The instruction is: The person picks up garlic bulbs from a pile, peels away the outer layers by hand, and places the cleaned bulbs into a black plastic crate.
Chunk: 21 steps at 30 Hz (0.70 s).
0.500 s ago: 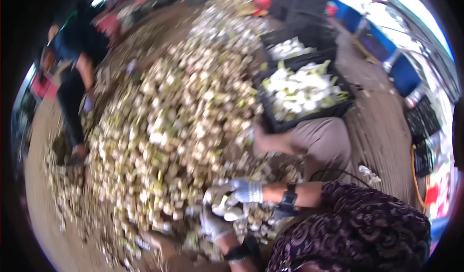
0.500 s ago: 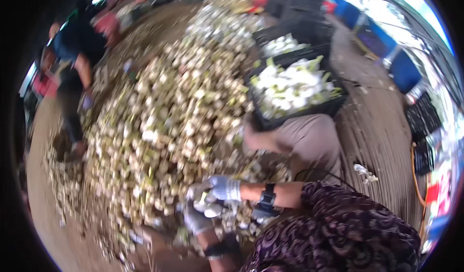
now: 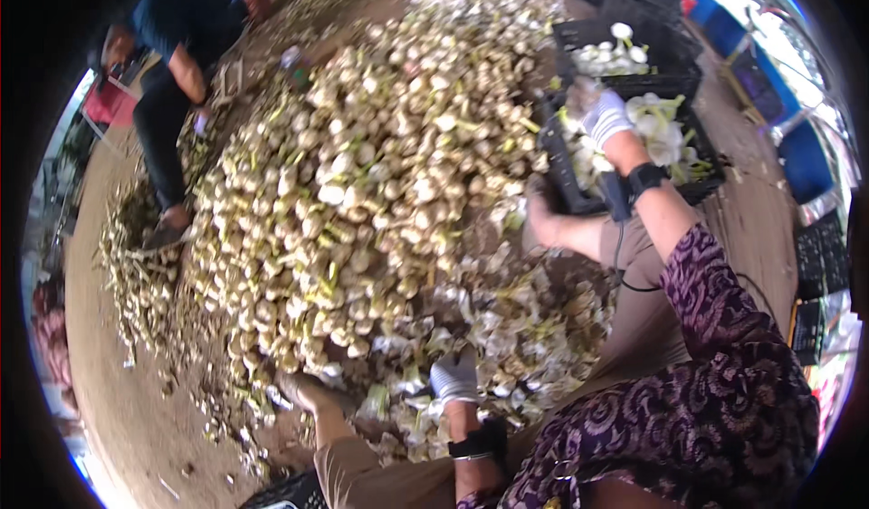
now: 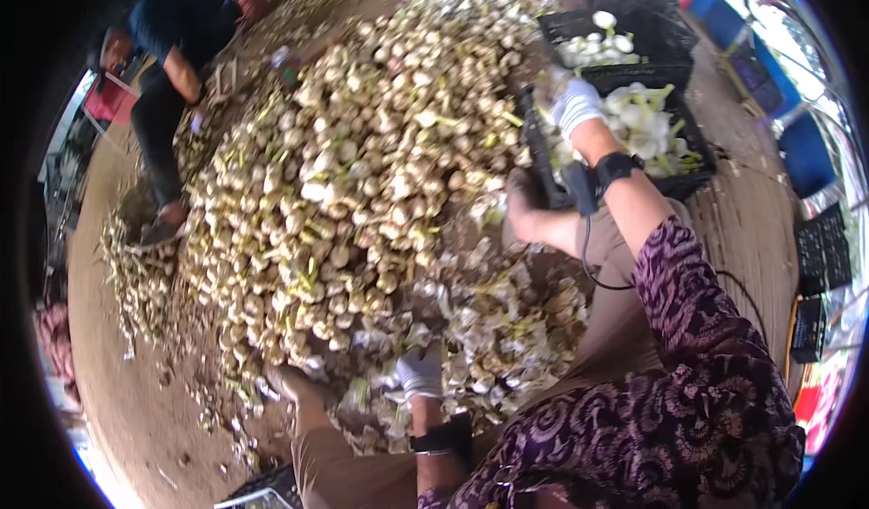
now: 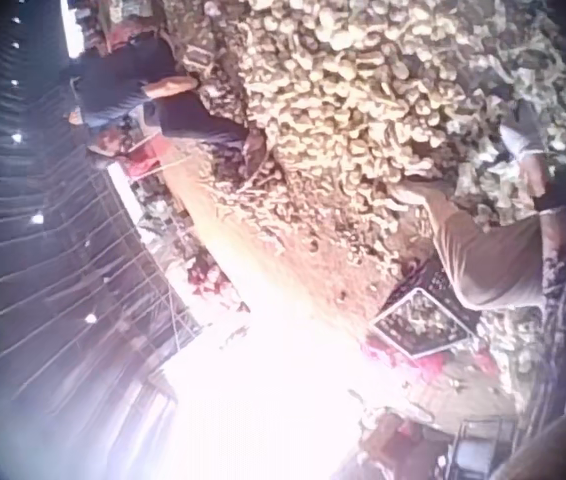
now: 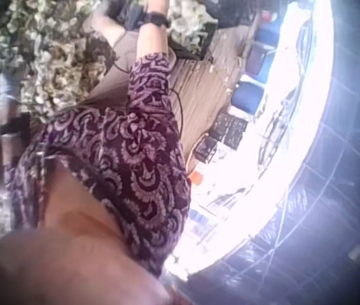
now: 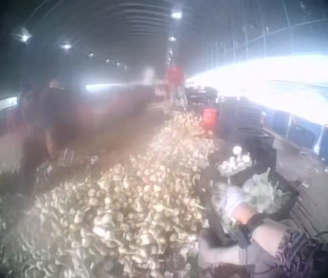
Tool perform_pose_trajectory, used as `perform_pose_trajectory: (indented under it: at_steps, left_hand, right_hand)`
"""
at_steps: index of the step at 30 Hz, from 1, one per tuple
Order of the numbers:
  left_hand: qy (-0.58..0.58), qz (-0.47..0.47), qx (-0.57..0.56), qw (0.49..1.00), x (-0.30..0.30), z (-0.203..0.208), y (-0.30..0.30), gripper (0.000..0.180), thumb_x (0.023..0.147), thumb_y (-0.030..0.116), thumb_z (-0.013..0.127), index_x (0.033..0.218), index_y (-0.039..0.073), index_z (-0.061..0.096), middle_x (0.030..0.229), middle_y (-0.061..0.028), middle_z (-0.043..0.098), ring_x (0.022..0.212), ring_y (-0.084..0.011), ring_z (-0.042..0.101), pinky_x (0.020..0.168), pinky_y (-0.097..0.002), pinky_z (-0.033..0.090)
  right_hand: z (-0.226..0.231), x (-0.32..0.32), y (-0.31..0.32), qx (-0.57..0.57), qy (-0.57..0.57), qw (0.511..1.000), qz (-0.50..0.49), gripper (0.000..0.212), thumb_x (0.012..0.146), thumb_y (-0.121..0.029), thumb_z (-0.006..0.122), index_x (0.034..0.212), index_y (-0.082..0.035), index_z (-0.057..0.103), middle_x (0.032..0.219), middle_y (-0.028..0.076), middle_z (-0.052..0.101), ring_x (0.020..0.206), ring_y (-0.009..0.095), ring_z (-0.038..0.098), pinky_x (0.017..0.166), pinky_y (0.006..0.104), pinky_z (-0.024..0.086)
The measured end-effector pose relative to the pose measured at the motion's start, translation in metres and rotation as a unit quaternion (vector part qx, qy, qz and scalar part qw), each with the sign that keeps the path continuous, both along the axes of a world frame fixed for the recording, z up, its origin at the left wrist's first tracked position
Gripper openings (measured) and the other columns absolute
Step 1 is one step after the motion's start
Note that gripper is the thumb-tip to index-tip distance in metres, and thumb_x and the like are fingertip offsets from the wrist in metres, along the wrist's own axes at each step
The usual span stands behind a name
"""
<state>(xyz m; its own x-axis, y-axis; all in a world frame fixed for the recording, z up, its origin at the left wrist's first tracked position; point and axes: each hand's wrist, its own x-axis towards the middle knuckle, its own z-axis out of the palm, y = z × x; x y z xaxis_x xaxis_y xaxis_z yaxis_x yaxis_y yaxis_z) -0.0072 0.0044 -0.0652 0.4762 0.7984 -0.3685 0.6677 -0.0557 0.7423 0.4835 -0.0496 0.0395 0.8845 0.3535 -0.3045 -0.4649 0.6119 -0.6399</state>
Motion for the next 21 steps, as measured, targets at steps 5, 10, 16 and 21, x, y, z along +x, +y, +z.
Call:
perform_pose_trajectory:
  at_steps: [5,10,16,21]
  left_hand:
    - [0.025,0.018,0.043,0.999,-0.01,-0.004,0.001,0.052,0.068,0.019,0.069,0.116,0.008,0.053,0.121,-0.0278,0.044,0.114,-0.0426,0.041,0.092,-0.0417,0.037]
    - [-0.052,0.062,0.0,0.997,-0.009,0.005,-0.001,0.043,0.063,0.014,0.07,0.102,0.0,0.058,0.099,-0.0149,0.051,0.085,-0.0261,0.05,0.079,-0.0351,0.042]
    - [-0.116,0.093,-0.102,0.984,-0.019,0.007,0.004,0.032,0.071,0.008,0.064,0.101,-0.003,0.058,0.095,-0.0124,0.059,0.078,-0.0182,0.057,0.072,-0.0289,0.046]
    - [-0.142,0.115,-0.12,0.976,-0.022,0.005,0.011,0.04,0.071,0.006,0.064,0.109,-0.002,0.054,0.099,-0.0138,0.055,0.081,-0.0224,0.056,0.074,-0.0312,0.046]
  right_hand:
    - [-0.097,-0.211,0.087,-0.407,-0.245,0.799,0.368,0.013,0.071,-0.007,0.063,0.084,-0.004,0.064,0.078,0.007,0.063,0.062,0.017,0.058,0.05,0.0288,0.048]
    - [-0.193,-0.303,0.145,-0.553,-0.297,0.631,0.456,0.041,0.064,-0.02,0.069,0.1,-0.003,0.061,0.092,0.017,0.063,0.082,0.027,0.06,0.072,0.0329,0.047]
    - [-0.236,-0.325,0.185,-0.658,-0.279,0.53,0.457,0.04,0.071,-0.021,0.057,0.107,-0.003,0.056,0.103,0.019,0.06,0.096,0.035,0.057,0.081,0.0391,0.047]
    - [-0.236,-0.32,0.17,-0.619,-0.358,0.496,0.493,0.03,0.072,-0.025,0.06,0.094,-0.004,0.061,0.095,0.019,0.062,0.09,0.035,0.059,0.077,0.0401,0.047]
